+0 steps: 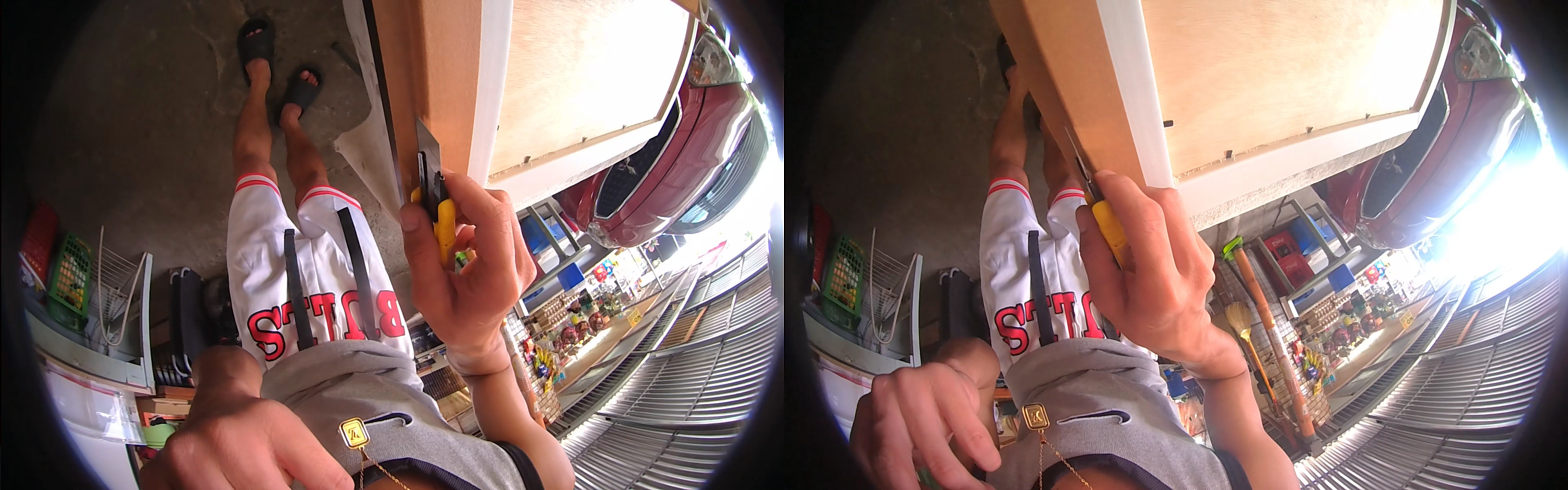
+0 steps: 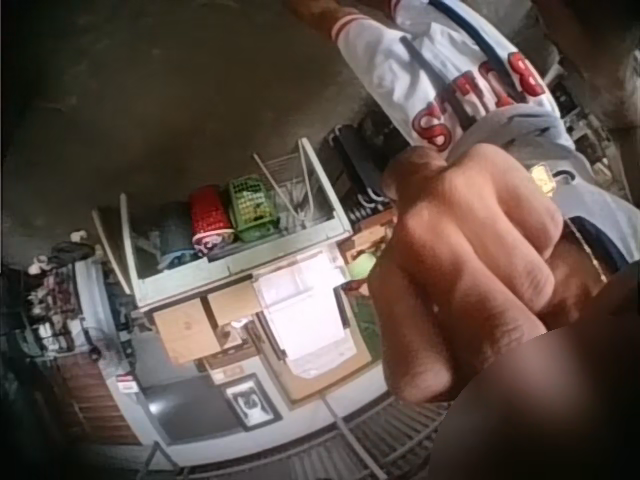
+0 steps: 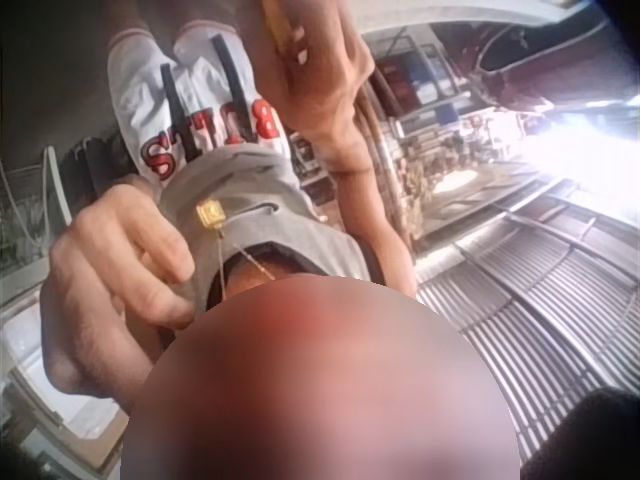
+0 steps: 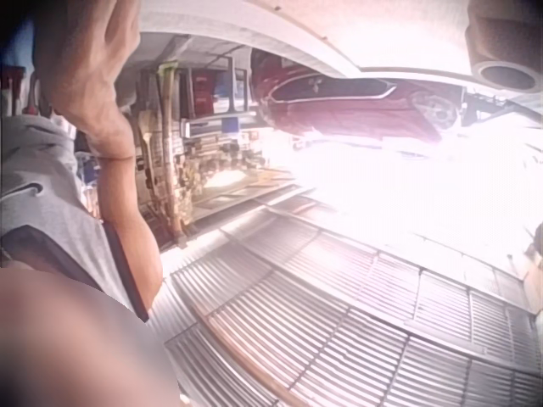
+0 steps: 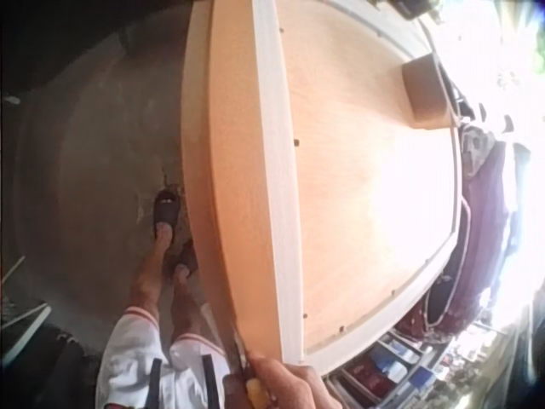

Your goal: The person trims excess wood trim from the edges of a wooden frame using a utility knife. They repeatedly score and peel away thin strips along the frame's perimeter, working around all four sides.

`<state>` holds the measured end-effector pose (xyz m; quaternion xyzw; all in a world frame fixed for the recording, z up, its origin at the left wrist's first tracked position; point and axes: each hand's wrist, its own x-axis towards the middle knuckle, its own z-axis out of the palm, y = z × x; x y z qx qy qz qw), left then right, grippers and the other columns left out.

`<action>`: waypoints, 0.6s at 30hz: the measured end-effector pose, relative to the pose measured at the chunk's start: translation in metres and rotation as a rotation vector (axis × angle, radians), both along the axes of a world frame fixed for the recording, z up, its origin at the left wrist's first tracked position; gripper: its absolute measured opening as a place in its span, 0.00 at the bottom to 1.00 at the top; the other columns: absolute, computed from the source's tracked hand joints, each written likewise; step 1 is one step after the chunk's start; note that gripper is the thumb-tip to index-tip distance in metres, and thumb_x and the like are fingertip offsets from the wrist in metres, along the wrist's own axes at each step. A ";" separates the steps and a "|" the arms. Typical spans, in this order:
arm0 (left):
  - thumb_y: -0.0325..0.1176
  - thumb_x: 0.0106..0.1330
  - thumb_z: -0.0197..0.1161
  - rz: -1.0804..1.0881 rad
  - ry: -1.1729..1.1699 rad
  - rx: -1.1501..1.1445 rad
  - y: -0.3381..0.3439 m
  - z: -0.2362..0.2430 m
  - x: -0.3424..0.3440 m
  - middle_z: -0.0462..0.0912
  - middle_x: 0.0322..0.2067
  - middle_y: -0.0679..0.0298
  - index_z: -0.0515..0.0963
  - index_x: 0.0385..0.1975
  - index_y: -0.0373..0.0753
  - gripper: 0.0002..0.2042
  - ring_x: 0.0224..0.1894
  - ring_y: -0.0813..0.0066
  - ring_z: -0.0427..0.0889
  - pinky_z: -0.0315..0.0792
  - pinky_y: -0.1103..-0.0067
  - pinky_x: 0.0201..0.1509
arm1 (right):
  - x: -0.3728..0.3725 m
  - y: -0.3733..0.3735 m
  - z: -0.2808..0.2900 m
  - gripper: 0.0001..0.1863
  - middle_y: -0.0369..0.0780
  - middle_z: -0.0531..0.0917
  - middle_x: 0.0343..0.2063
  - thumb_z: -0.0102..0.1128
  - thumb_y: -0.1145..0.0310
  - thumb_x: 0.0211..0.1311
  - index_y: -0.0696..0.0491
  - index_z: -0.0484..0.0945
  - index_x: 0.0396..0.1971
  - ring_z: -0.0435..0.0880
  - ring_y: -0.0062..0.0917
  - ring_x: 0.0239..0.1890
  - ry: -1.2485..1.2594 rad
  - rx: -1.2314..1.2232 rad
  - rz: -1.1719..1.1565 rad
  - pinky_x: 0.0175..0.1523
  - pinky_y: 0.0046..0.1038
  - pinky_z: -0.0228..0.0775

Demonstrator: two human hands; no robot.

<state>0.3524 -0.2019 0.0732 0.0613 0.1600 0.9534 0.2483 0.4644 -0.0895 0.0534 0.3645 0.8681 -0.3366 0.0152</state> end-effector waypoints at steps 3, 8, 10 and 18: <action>0.25 0.69 0.45 -0.096 -0.042 -0.106 -0.004 0.009 -0.007 0.85 0.30 0.75 0.56 0.16 0.55 0.19 0.13 0.91 0.60 0.48 0.85 0.17 | 0.001 0.000 0.000 0.20 0.46 0.81 0.30 0.68 0.82 0.53 0.62 0.77 0.47 0.82 0.34 0.26 0.001 -0.004 -0.004 0.29 0.30 0.75; 0.25 0.68 0.46 -0.271 -0.090 -0.215 -0.015 0.017 -0.019 0.84 0.30 0.76 0.55 0.16 0.56 0.19 0.14 0.90 0.61 0.48 0.85 0.16 | 0.000 0.000 -0.001 0.19 0.46 0.81 0.30 0.68 0.81 0.53 0.62 0.77 0.47 0.82 0.35 0.26 0.005 0.002 0.005 0.29 0.30 0.75; 0.26 0.68 0.47 -0.232 -0.059 -0.194 -0.014 0.013 -0.016 0.84 0.29 0.77 0.56 0.16 0.56 0.19 0.14 0.90 0.62 0.48 0.85 0.17 | 0.000 0.000 -0.001 0.19 0.46 0.81 0.30 0.68 0.81 0.53 0.62 0.77 0.47 0.82 0.35 0.26 0.004 0.003 0.008 0.29 0.30 0.75; 0.28 0.69 0.49 -0.164 -0.004 -0.154 -0.004 0.004 -0.008 0.82 0.29 0.80 0.57 0.15 0.57 0.19 0.17 0.89 0.65 0.49 0.86 0.18 | 0.002 -0.002 -0.004 0.19 0.45 0.81 0.30 0.69 0.81 0.53 0.61 0.77 0.47 0.82 0.34 0.26 0.029 0.017 -0.028 0.29 0.29 0.74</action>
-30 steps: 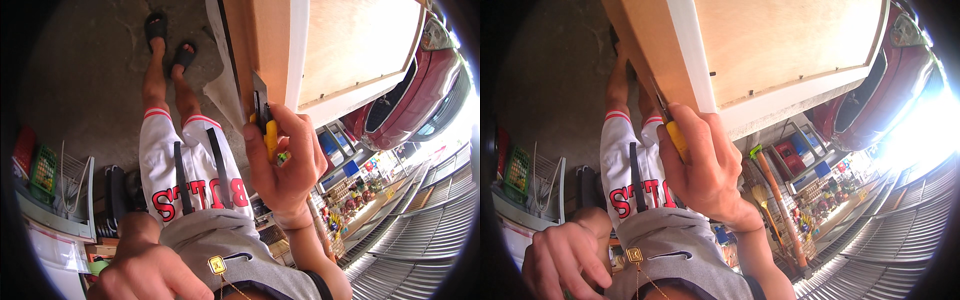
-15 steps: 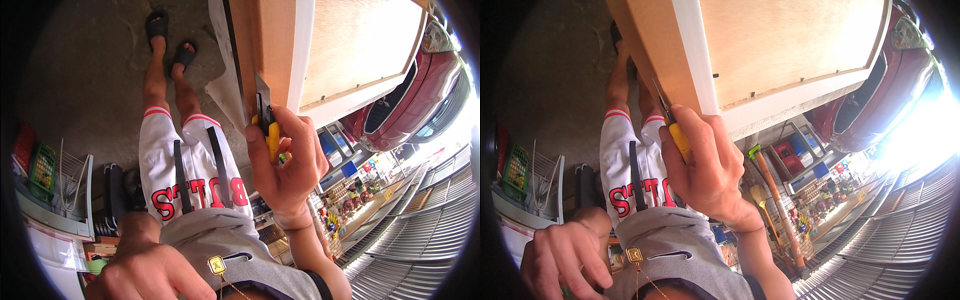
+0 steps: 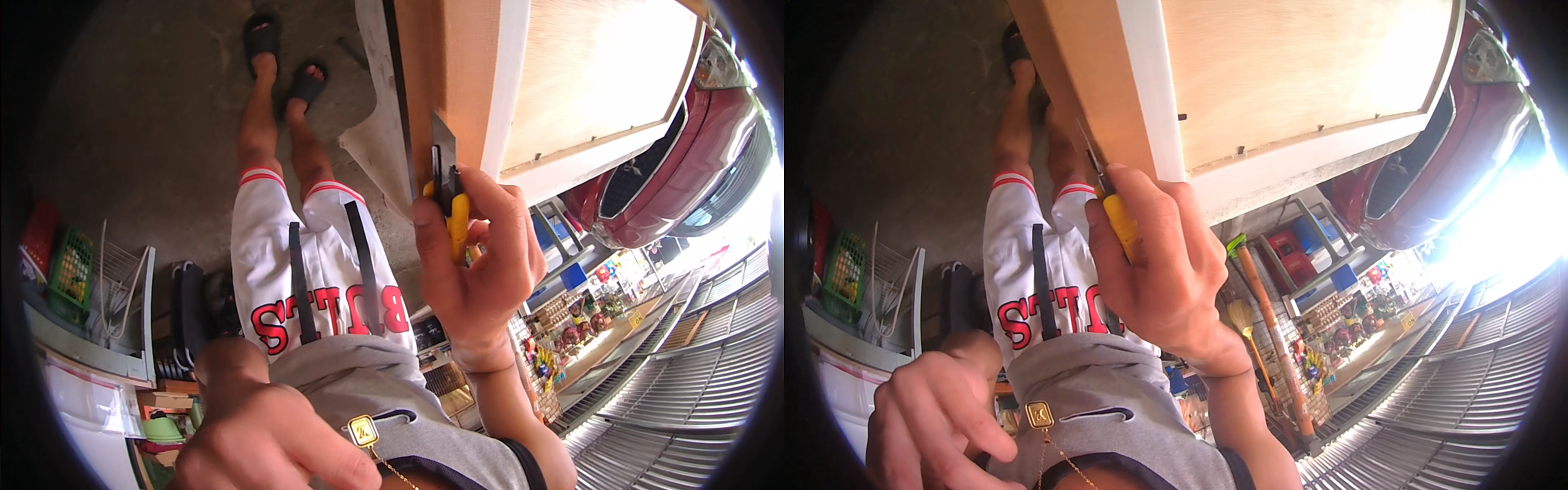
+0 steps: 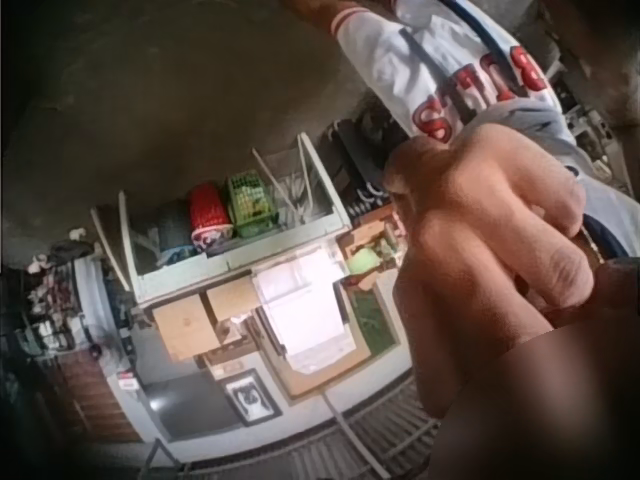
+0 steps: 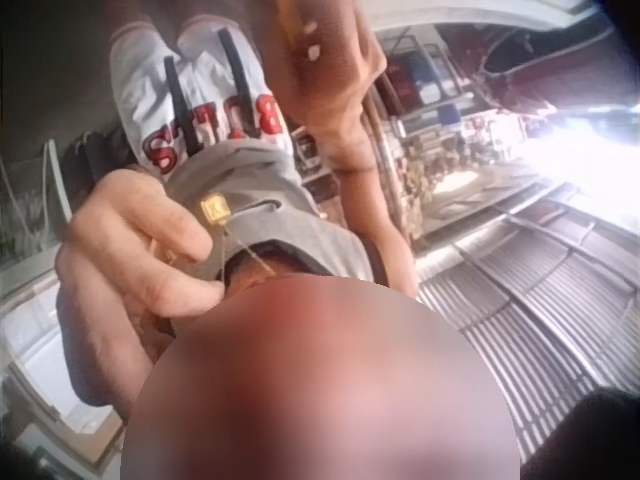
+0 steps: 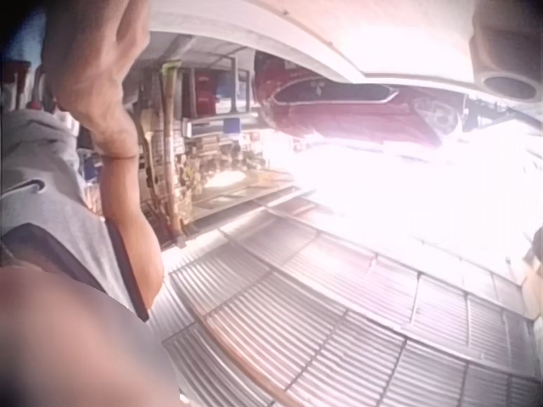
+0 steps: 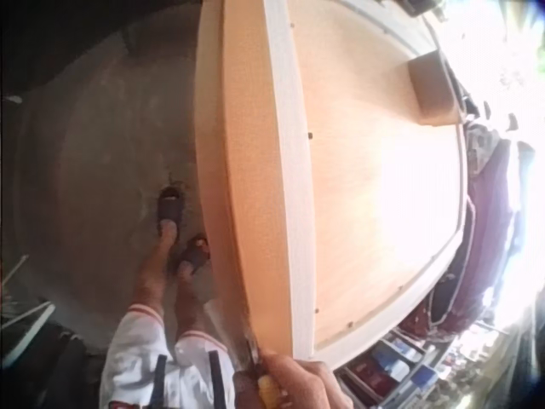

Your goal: The person trims excess wood trim from the edges of a wooden frame using a utility knife. They repeatedly score and peel away thin strips along the frame's perimeter, working around all four sides.

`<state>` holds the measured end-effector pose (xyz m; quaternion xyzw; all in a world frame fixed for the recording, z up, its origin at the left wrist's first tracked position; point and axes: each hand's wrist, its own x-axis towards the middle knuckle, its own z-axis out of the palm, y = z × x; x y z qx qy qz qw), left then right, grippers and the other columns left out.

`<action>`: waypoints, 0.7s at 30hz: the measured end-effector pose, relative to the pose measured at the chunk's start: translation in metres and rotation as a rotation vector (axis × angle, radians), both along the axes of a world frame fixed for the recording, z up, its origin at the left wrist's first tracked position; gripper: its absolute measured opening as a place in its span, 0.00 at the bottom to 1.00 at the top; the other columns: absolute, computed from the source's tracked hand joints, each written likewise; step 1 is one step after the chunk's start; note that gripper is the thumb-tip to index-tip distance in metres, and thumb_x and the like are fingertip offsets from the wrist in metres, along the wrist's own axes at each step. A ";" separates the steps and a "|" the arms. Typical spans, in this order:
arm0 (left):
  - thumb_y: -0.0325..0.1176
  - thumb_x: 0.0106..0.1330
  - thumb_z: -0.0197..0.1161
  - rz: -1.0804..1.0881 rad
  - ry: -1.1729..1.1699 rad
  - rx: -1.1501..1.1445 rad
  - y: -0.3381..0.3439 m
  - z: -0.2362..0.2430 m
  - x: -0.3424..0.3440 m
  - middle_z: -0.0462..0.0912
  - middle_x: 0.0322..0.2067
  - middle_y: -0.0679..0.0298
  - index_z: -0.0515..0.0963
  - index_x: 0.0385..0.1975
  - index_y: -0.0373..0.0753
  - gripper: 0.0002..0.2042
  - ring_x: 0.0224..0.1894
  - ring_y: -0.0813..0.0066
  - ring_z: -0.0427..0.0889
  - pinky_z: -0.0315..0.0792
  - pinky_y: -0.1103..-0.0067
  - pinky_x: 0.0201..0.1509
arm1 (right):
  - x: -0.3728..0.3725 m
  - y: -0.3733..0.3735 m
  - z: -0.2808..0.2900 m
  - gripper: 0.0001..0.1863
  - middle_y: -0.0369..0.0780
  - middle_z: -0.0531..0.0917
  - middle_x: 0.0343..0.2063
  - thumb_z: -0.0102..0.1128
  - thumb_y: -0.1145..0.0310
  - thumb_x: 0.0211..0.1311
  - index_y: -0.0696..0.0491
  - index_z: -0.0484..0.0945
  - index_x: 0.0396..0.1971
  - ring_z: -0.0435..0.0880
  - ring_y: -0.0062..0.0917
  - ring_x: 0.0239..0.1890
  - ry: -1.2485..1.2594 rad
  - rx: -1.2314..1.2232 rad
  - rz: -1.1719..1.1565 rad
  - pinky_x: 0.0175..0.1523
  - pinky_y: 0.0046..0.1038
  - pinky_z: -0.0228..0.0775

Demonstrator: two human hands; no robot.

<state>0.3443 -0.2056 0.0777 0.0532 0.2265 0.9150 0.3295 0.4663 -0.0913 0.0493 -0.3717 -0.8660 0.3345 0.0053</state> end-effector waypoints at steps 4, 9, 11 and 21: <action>0.29 0.69 0.50 -0.001 0.022 -0.021 -0.002 0.002 0.000 0.82 0.29 0.82 0.57 0.15 0.58 0.19 0.18 0.89 0.67 0.49 0.86 0.18 | 0.001 0.000 0.000 0.19 0.45 0.81 0.29 0.69 0.81 0.52 0.60 0.78 0.47 0.82 0.33 0.25 0.000 -0.010 -0.017 0.28 0.29 0.74; 0.29 0.69 0.50 -0.132 -0.011 -0.040 -0.003 0.006 -0.011 0.80 0.29 0.85 0.58 0.15 0.58 0.19 0.19 0.90 0.68 0.49 0.86 0.19 | 0.002 0.001 0.001 0.19 0.45 0.81 0.29 0.69 0.81 0.52 0.61 0.78 0.46 0.81 0.32 0.25 0.004 -0.009 -0.019 0.28 0.28 0.73; 0.28 0.69 0.49 -0.135 -0.034 0.023 0.000 0.000 -0.012 0.80 0.29 0.85 0.58 0.16 0.58 0.19 0.19 0.91 0.68 0.48 0.86 0.19 | 0.002 0.002 0.000 0.19 0.45 0.81 0.29 0.69 0.81 0.52 0.61 0.78 0.46 0.81 0.32 0.25 0.013 -0.011 -0.019 0.28 0.28 0.73; 0.24 0.65 0.54 -0.231 -0.095 0.026 0.002 0.004 -0.008 0.84 0.32 0.82 0.58 0.14 0.53 0.19 0.17 0.88 0.65 0.47 0.85 0.18 | 0.005 0.006 0.000 0.19 0.46 0.81 0.29 0.69 0.81 0.52 0.61 0.78 0.46 0.81 0.33 0.25 0.016 0.001 -0.040 0.29 0.28 0.74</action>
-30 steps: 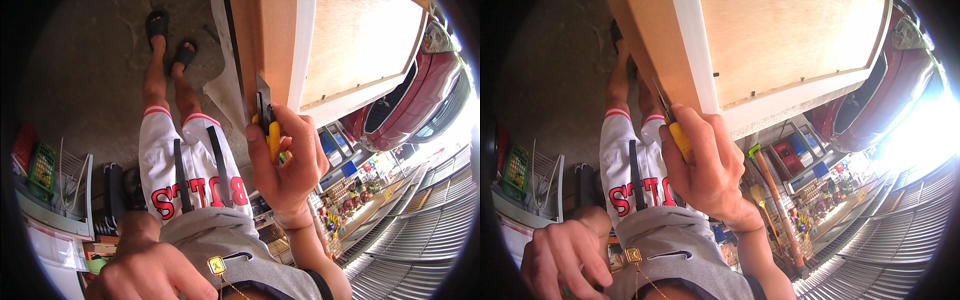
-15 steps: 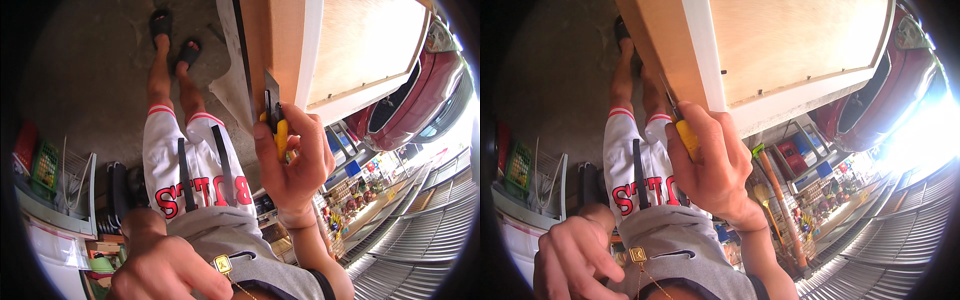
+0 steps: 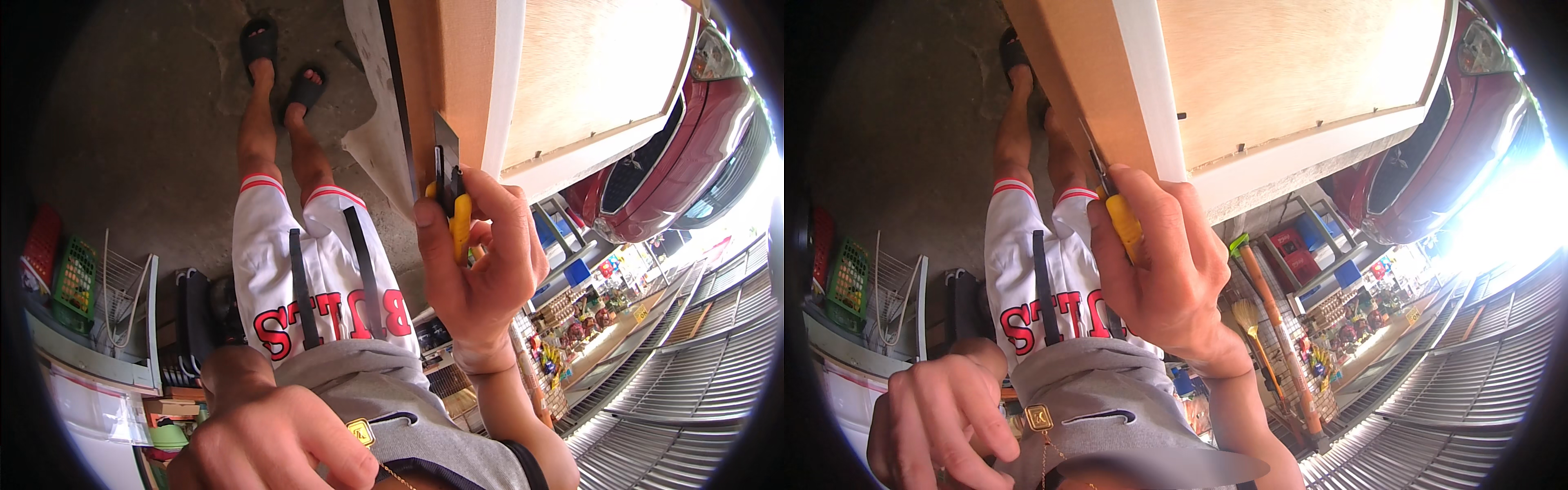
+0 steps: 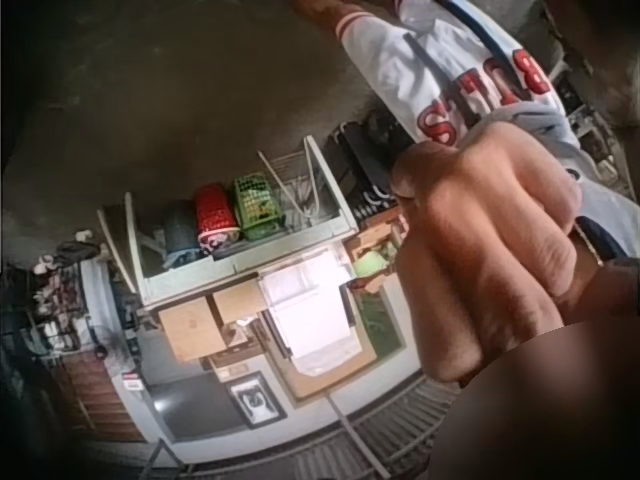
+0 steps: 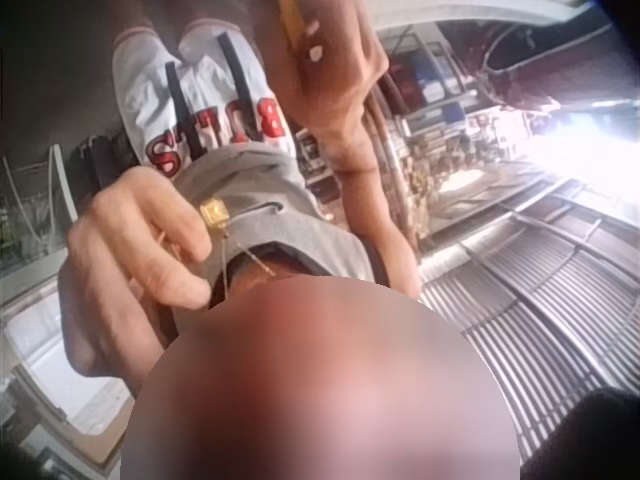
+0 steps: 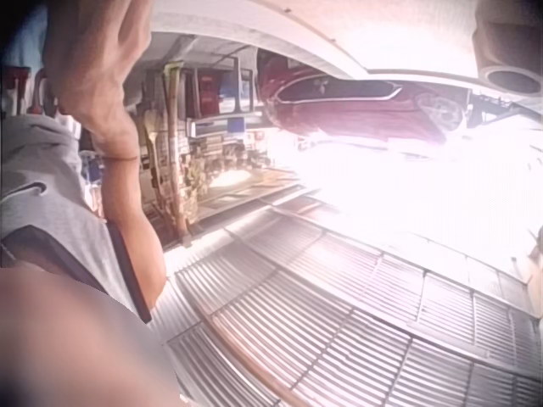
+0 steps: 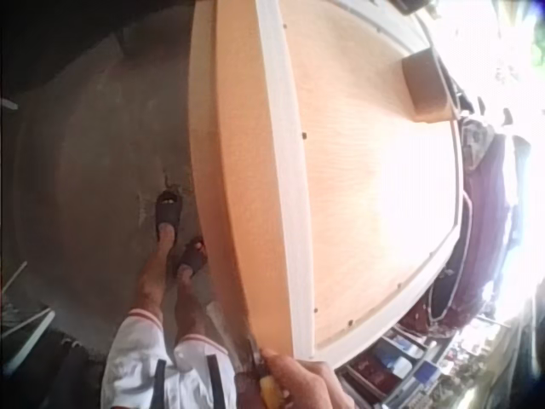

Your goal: The person trims excess wood trim from the edges of a wooden frame using a utility knife. They repeatedly score and peel away thin strips along the frame's perimeter, working around all four sides.

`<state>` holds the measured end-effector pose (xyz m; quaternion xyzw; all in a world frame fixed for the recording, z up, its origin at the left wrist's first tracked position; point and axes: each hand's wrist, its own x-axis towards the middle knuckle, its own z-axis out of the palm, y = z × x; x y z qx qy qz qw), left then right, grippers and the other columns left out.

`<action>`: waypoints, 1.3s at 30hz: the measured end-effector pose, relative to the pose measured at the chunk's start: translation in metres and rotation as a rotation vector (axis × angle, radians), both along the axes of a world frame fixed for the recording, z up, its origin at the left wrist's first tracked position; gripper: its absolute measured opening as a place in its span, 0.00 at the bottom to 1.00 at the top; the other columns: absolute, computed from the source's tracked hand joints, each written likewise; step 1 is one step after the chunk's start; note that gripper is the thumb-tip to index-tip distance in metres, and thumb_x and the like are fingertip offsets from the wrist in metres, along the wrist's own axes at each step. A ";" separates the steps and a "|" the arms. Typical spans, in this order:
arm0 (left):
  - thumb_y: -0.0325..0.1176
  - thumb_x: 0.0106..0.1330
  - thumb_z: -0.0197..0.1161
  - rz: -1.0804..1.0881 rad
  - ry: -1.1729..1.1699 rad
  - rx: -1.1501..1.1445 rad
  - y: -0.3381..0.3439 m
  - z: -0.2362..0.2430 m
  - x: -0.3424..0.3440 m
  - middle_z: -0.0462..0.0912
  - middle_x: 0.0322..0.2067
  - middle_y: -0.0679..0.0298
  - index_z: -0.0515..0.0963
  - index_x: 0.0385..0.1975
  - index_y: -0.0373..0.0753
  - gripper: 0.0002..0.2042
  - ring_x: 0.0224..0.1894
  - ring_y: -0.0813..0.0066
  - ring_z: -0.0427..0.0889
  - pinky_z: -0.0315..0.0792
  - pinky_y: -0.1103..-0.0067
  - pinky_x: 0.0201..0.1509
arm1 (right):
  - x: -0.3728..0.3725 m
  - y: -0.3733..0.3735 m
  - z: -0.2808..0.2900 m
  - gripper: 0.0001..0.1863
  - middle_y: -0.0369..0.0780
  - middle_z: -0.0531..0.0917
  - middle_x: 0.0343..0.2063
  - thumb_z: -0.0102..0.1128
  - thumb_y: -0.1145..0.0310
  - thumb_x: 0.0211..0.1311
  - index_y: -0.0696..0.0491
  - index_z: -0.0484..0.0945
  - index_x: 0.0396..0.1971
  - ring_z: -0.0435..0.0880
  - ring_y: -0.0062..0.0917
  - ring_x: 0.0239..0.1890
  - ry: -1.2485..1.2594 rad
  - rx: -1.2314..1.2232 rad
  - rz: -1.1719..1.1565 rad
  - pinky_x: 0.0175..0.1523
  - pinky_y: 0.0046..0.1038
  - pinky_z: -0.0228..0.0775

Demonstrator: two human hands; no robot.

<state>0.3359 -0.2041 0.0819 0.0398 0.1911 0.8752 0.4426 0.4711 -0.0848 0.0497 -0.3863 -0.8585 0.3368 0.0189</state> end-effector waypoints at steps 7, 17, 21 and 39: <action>0.22 0.51 0.69 0.053 -0.103 -0.046 -0.010 -0.038 -0.008 0.82 0.30 0.65 0.76 0.16 0.40 0.08 0.14 0.74 0.70 0.66 0.78 0.18 | 0.003 0.003 0.001 0.18 0.45 0.82 0.29 0.69 0.81 0.52 0.61 0.79 0.46 0.81 0.32 0.25 0.007 0.014 -0.007 0.29 0.27 0.74; 0.29 0.64 0.66 -0.234 0.387 -0.952 0.017 -0.100 0.029 0.82 0.31 0.65 0.79 0.39 0.31 0.09 0.30 0.86 0.75 0.67 0.86 0.32 | 0.016 0.006 0.009 0.18 0.45 0.81 0.28 0.70 0.79 0.54 0.59 0.79 0.47 0.81 0.31 0.23 -0.031 -0.006 -0.068 0.28 0.28 0.73; 0.31 0.64 0.69 -0.206 0.657 -1.009 0.039 -0.095 0.034 0.80 0.25 0.71 0.81 0.35 0.31 0.09 0.27 0.88 0.74 0.69 0.86 0.31 | 0.029 0.009 0.009 0.18 0.46 0.80 0.28 0.69 0.76 0.56 0.57 0.78 0.47 0.82 0.38 0.26 0.059 0.014 -0.138 0.30 0.33 0.75; 0.26 0.63 0.63 -0.255 0.653 -1.109 0.070 -0.087 0.024 0.74 0.13 0.66 0.75 0.22 0.31 0.09 0.12 0.80 0.74 0.66 0.82 0.17 | 0.048 0.007 -0.005 0.17 0.47 0.81 0.38 0.64 0.66 0.65 0.54 0.75 0.51 0.84 0.44 0.37 0.125 -0.059 -0.184 0.40 0.37 0.78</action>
